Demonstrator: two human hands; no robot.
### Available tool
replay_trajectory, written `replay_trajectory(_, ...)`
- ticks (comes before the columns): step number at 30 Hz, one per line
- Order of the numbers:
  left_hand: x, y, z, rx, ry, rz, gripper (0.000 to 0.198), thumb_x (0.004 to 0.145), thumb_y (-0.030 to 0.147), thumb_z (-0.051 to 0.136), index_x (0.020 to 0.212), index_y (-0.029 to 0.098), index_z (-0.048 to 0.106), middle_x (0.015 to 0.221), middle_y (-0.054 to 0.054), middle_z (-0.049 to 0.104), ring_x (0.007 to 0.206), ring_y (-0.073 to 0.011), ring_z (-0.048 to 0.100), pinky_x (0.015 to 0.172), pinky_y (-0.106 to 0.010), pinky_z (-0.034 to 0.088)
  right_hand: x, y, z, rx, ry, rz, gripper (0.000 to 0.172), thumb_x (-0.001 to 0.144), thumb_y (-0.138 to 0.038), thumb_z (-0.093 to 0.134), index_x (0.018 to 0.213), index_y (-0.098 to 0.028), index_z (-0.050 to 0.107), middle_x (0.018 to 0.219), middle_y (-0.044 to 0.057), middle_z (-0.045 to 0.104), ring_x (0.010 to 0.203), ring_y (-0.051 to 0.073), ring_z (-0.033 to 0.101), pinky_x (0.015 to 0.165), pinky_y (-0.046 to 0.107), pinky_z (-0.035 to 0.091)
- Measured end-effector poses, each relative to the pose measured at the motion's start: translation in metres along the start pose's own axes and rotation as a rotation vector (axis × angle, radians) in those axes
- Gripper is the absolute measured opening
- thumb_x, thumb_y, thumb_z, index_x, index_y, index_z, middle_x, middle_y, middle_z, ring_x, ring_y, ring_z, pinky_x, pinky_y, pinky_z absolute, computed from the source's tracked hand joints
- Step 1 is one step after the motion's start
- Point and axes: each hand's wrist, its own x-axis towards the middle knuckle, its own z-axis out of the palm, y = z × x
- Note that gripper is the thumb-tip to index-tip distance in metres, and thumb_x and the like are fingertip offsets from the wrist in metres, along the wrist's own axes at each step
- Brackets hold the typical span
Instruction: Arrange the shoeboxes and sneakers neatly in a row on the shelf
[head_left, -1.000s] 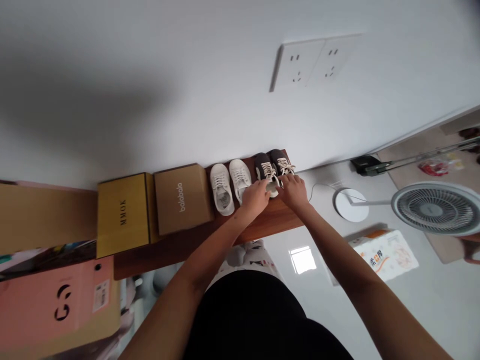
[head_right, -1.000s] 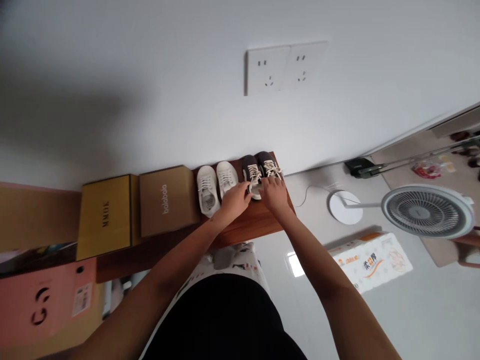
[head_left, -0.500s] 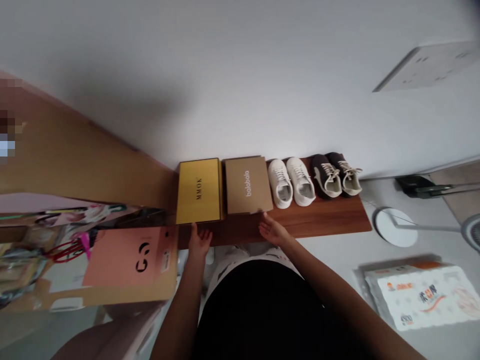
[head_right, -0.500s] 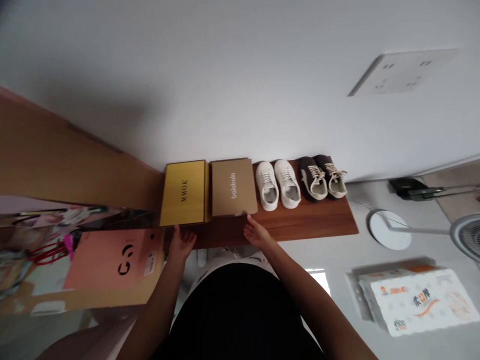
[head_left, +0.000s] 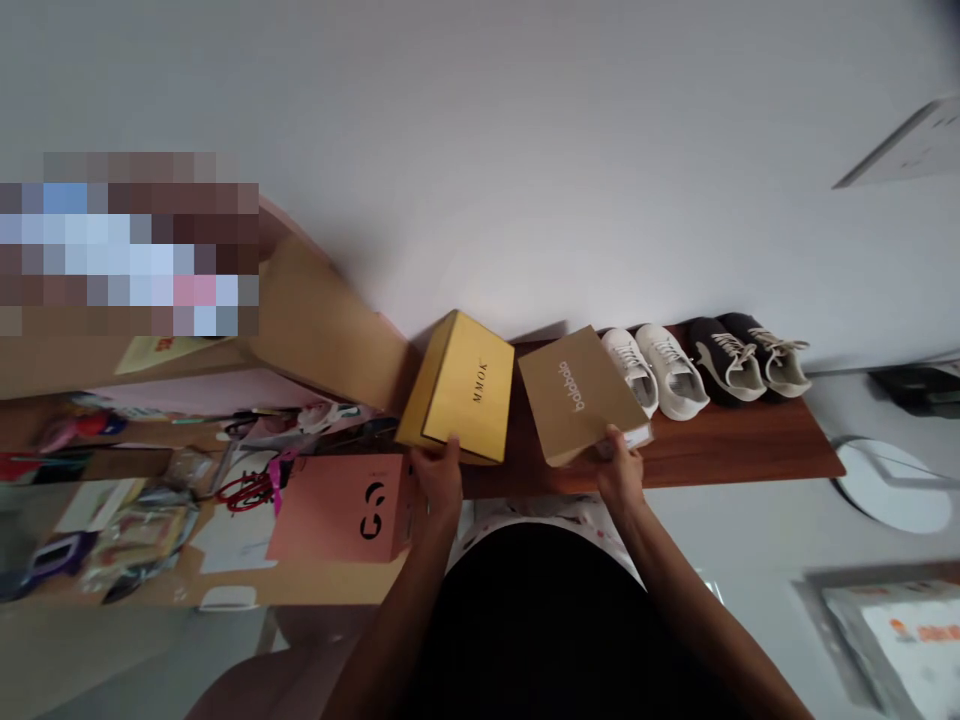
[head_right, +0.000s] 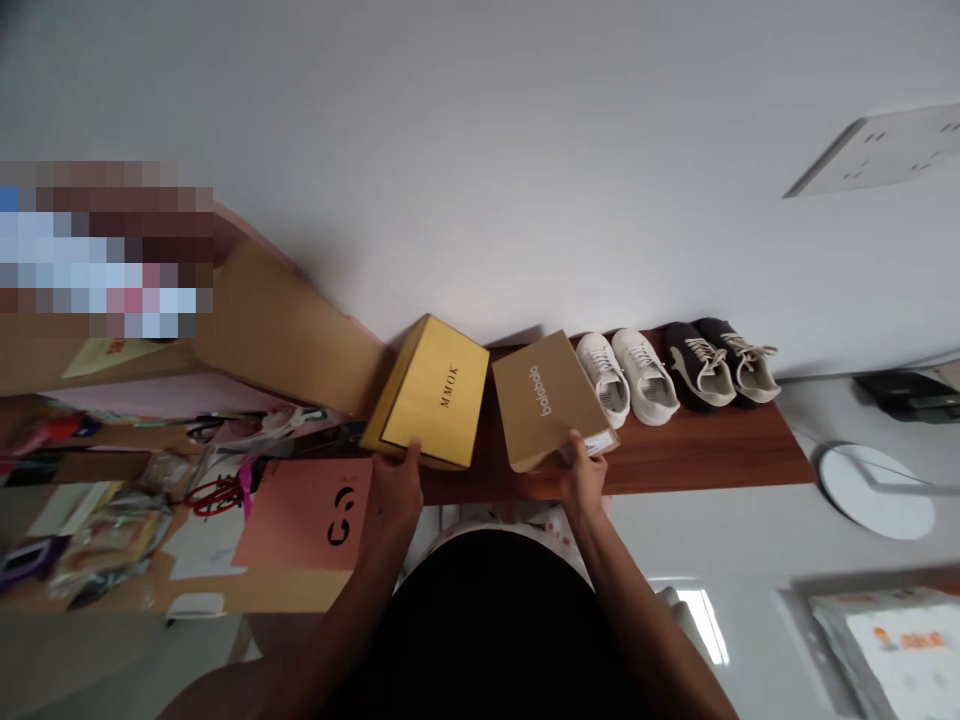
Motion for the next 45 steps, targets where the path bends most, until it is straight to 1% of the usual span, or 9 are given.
replay_trajectory(4,-0.012,-0.002,-0.020,0.480,-0.151,0.394,0.036,0.080,0.035,0.075,0.108,0.022,0.057,0.120,-0.015,0.061,0.124,-0.0314,0.053,0.107,-0.044,0.043,-0.027,-0.009,-0.004,-0.412,-0.018,-0.402,0.063,0.065,-0.047,0.084,0.112,-0.020,0.051,0.098,0.005,0.067,0.089,0.022,0.066,0.078,0.035,0.057)
replay_trajectory(8,-0.001,-0.024,-0.007,0.789,-0.483,0.565,0.016,0.090,0.024,0.059,0.105,0.024,0.065,0.117,-0.015,0.062,0.121,-0.0319,0.054,0.112,-0.048,0.037,-0.029,-0.002,0.010,-0.929,-0.415,-0.660,0.023,0.091,-0.036,0.060,0.108,-0.022,0.058,0.101,0.012,0.065,0.100,0.028,0.062,0.091,0.041,0.051)
replay_trajectory(12,0.013,-0.054,0.018,0.940,-0.671,0.603,0.023,0.093,0.017,0.048,0.106,0.023,0.067,0.113,-0.015,0.063,0.116,-0.0303,0.056,0.110,-0.045,0.038,-0.014,0.015,0.025,-1.368,-0.723,-0.745,0.029,0.097,-0.016,0.040,0.112,-0.020,0.064,0.107,0.014,0.067,0.101,0.027,0.059,0.091,0.037,0.045)
replay_trajectory(17,0.013,-0.069,0.038,0.997,-0.789,0.645,0.038,0.090,0.015,0.052,0.126,0.021,0.061,0.133,-0.014,0.059,0.125,-0.0285,0.052,0.114,-0.042,0.034,0.003,0.024,0.037,-1.659,-0.759,-0.707,0.028,0.097,-0.013,0.043,0.109,-0.019,0.068,0.112,0.015,0.070,0.104,0.027,0.056,0.088,0.035,0.043)
replay_trajectory(23,-0.005,-0.068,0.037,1.109,-0.706,0.669,0.052,0.090,0.017,0.051,0.141,0.014,0.051,0.140,-0.018,0.055,0.127,-0.0323,0.051,0.111,-0.048,0.037,0.012,0.010,0.036,-1.563,-0.860,-0.633,0.038,0.095,-0.010,0.045,0.128,-0.019,0.061,0.128,0.014,0.064,0.116,0.024,0.056,0.098,0.032,0.044)
replay_trajectory(28,-0.039,-0.060,0.045,1.009,-0.535,0.610,0.056,0.088,0.022,0.055,0.142,0.009,0.048,0.142,-0.023,0.050,0.132,-0.0338,0.049,0.110,-0.051,0.040,0.031,-0.010,-0.047,-1.345,-0.686,-0.656,0.035,0.093,-0.022,0.052,0.125,-0.019,0.063,0.131,0.015,0.061,0.119,0.028,0.056,0.105,0.044,0.045)
replay_trajectory(33,-0.108,-0.013,0.155,0.649,-0.799,0.727,0.051,0.090,0.024,0.054,0.140,0.018,0.051,0.142,-0.017,0.053,0.135,-0.0293,0.049,0.115,-0.050,0.038,0.101,-0.067,-0.111,-1.400,-0.309,-0.535,0.043,0.091,-0.022,0.050,0.132,-0.012,0.058,0.131,0.019,0.061,0.124,0.032,0.053,0.105,0.047,0.044)
replay_trajectory(39,-0.151,0.047,0.353,0.719,-0.838,0.389,0.032,0.091,0.014,0.050,0.118,0.007,0.064,0.122,-0.025,0.066,0.118,-0.0318,0.063,0.102,-0.043,0.047,0.189,-0.111,-0.050,-1.674,-0.483,-0.321,0.032,0.093,-0.019,0.050,0.119,-0.007,0.064,0.122,0.025,0.065,0.120,0.031,0.058,0.102,0.040,0.043)
replay_trajectory(45,-0.125,0.054,0.392,0.763,-0.663,0.139,0.014,0.087,0.022,0.057,0.091,0.015,0.068,0.098,-0.018,0.073,0.095,-0.0292,0.069,0.079,-0.035,0.048,0.231,-0.117,-0.045,-1.558,-0.507,-0.124,0.022,0.089,-0.019,0.051,0.105,-0.015,0.066,0.106,0.018,0.071,0.102,0.028,0.066,0.086,0.034,0.048)
